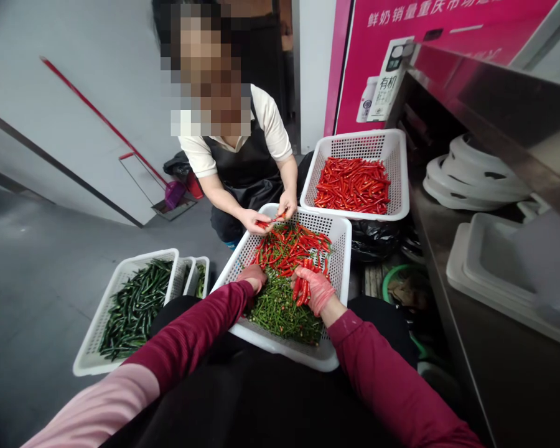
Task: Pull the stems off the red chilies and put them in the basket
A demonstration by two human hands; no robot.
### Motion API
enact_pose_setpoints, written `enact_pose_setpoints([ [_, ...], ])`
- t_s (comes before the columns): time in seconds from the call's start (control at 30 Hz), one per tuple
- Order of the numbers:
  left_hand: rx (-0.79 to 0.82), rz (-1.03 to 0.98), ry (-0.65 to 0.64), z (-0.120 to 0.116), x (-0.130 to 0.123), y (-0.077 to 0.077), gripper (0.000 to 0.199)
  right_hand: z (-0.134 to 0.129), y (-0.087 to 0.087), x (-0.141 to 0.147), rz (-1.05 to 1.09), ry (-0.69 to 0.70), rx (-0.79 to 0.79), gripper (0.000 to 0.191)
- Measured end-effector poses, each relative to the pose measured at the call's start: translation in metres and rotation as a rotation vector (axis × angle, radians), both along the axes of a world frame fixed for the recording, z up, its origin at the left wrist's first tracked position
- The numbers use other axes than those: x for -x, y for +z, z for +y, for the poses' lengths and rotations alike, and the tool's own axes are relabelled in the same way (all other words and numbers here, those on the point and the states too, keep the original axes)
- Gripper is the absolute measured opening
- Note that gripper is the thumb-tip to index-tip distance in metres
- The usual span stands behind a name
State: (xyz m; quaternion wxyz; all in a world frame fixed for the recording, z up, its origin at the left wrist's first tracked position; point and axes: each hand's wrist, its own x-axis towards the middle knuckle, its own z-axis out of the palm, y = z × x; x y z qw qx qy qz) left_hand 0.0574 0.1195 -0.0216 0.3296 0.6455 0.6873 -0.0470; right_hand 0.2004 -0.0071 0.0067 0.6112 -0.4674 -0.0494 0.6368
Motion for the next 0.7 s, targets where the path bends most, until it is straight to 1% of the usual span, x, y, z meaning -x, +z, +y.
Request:
enact_pose_setpoints([
  [0.1, 0.022, 0.004, -0.011, -0.001, 0.002, 0.01, 0.021, 0.0, 0.003, 0.0, -0.026, -0.004, 0.014, 0.008],
  [0.2, 0.041, -0.072, -0.054, -0.007, 0.008, 0.022, 0.018, 0.0, 0.003, -0.001, -0.035, -0.001, 0.008, 0.009],
  [0.27, 0.069, -0.14, -0.088, -0.014, 0.015, 0.032, 0.018, 0.001, 0.0, 0.0, -0.048, 0.025, 0.031, 0.012],
  [0.33, 0.162, -0.233, -0.157, -0.021, 0.022, 0.043, 0.02, 0.002, -0.004, 0.003, -0.079, 0.059, 0.074, 0.016],
  [0.4, 0.252, -0.317, -0.266, -0.03, 0.026, 0.053, 0.022, 0.002, -0.006, 0.007, -0.123, 0.093, 0.093, 0.021],
  [0.43, 0.267, -0.338, -0.33, -0.035, 0.026, 0.057, 0.022, 0.002, -0.006, 0.009, -0.145, 0.111, 0.088, 0.023],
  [0.5, 0.22, -0.33, -0.457, -0.045, 0.022, 0.063, 0.023, 0.001, -0.004, 0.011, -0.178, 0.141, 0.085, 0.024],
  [0.57, 0.145, -0.305, -0.542, -0.055, 0.016, 0.067, 0.023, 0.001, 0.0, 0.012, -0.177, 0.146, 0.106, 0.02],
  [0.63, 0.089, -0.322, -0.554, -0.063, 0.011, 0.072, 0.026, 0.0, 0.004, 0.011, -0.115, 0.137, 0.118, 0.016],
  [0.7, 0.066, -0.422, -0.58, -0.07, 0.011, 0.077, 0.028, -0.001, 0.008, 0.01, -0.015, 0.155, 0.096, 0.015],
])
